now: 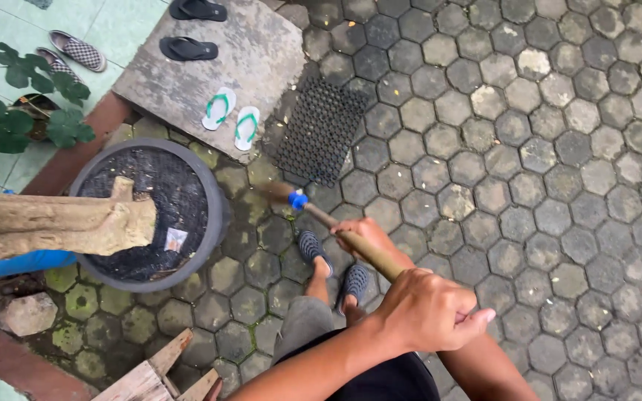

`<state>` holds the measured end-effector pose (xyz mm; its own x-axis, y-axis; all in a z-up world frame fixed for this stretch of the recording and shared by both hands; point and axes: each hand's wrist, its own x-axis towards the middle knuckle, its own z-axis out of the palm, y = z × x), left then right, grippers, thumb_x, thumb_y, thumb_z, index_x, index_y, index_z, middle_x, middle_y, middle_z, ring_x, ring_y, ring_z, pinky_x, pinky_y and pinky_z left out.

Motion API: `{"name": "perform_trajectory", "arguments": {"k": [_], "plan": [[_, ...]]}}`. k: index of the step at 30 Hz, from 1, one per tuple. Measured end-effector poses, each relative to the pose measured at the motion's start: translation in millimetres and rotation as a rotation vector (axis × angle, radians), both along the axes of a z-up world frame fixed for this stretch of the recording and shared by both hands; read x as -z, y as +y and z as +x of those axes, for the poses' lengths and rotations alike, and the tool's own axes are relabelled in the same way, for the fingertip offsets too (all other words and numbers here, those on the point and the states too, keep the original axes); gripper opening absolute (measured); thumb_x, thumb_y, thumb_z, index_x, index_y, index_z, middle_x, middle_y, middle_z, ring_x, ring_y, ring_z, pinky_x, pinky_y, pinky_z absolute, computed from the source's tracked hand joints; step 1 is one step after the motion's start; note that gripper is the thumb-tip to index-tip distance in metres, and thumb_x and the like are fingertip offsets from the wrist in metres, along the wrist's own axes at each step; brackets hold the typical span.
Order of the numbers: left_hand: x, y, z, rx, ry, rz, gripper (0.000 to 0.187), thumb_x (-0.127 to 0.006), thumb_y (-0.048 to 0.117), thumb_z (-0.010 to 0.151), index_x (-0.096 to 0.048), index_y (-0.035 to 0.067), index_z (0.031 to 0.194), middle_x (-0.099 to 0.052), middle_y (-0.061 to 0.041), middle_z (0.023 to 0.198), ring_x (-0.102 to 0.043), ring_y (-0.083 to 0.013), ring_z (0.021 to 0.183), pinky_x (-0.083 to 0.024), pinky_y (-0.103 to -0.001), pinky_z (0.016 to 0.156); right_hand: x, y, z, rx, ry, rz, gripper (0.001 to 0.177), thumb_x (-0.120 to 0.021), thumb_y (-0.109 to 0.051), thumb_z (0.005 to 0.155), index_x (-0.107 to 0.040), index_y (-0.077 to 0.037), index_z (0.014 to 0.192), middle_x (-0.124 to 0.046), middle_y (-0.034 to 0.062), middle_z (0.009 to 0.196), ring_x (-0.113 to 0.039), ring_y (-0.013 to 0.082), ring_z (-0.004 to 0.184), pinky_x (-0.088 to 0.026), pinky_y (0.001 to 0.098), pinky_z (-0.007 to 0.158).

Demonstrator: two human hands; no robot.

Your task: Sweeping leaves and debris on a paved outdoor surface using a broom.

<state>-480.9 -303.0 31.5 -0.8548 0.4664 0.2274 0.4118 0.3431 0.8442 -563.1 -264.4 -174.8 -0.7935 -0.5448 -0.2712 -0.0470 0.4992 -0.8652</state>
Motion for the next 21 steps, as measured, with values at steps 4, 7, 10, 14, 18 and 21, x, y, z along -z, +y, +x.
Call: {"name": "perform_trajectory", "arguments": {"k": [4,7,10,14,18,21], "plan": [[9.9,-31.7,-29.7,-0.055,-0.040,-0.017,0.043,-0.063,0.032,0.094,-0.047,0.012,0.059,-0.055,-0.008,0.053,-0.055,-0.0349,0.049,-0.041,-0.049,0.052,-57.5,-50.0,-30.5,-0.057,-0.304,-0.053,0.037,-0.049,-0.038,0.097,-0.077,-0.013,0.095,-0.063,-0.0042,0.062,-0.050,0.0050,0.051,-0.043,0.0254,0.062],[33.0,-53.6,-56.1,-0.100,-0.006,-0.078,0.039,-0.064,0.025,0.092,-0.047,0.012,0.059,-0.058,-0.009,0.057,-0.058,-0.0362,0.055,-0.044,-0.050,0.061,37.5,-59.3,-75.4,-0.099,-0.105,-0.025,0.043,-0.046,-0.041,0.093,-0.079,-0.016,0.100,-0.072,-0.0043,0.068,-0.063,0.0097,0.053,-0.051,0.0289,0.060],[53.8,-85.8,-72.3,-0.096,0.081,0.031,0.042,-0.064,0.012,0.091,-0.047,0.008,0.053,-0.052,-0.007,0.050,-0.054,-0.0283,0.047,-0.044,-0.048,0.060,100.9,-56.9,-120.3,-0.123,0.463,-0.030,0.025,-0.069,-0.011,0.091,-0.075,-0.018,0.114,-0.078,0.0008,0.116,-0.076,0.0160,0.094,-0.057,0.0310,0.091],[71.2,-119.0,-91.4,-0.038,0.220,0.030,0.040,-0.067,0.011,0.089,-0.049,0.010,0.054,-0.051,-0.006,0.051,-0.052,-0.0315,0.050,-0.041,-0.045,0.060,56.8,-51.8,-166.7,0.302,0.490,0.009,0.026,-0.073,-0.003,0.090,-0.077,-0.015,0.112,-0.078,0.0087,0.111,-0.073,0.0175,0.078,-0.061,0.0329,0.076],[22.8,-105.5,-97.0,-0.029,0.299,0.154,0.037,-0.063,0.018,0.093,-0.057,0.013,0.057,-0.057,-0.002,0.056,-0.056,-0.0287,0.053,-0.047,-0.043,0.063,0.4,-32.5,-165.1,0.377,0.687,0.079,0.025,-0.074,-0.003,0.088,-0.074,-0.016,0.109,-0.075,0.0000,0.111,-0.068,0.0112,0.088,-0.052,0.0293,0.078],[-27.5,-89.1,-101.4,0.075,0.160,0.270,0.036,-0.052,0.020,0.100,-0.073,0.004,0.075,-0.075,-0.015,0.083,-0.073,-0.0337,0.080,-0.055,-0.051,0.074,-14.0,-26.0,-148.5,0.270,0.514,-0.032,0.031,-0.076,0.002,0.084,-0.076,-0.018,0.107,-0.076,0.0028,0.094,-0.070,0.0127,0.072,-0.055,0.0300,0.062]]}}
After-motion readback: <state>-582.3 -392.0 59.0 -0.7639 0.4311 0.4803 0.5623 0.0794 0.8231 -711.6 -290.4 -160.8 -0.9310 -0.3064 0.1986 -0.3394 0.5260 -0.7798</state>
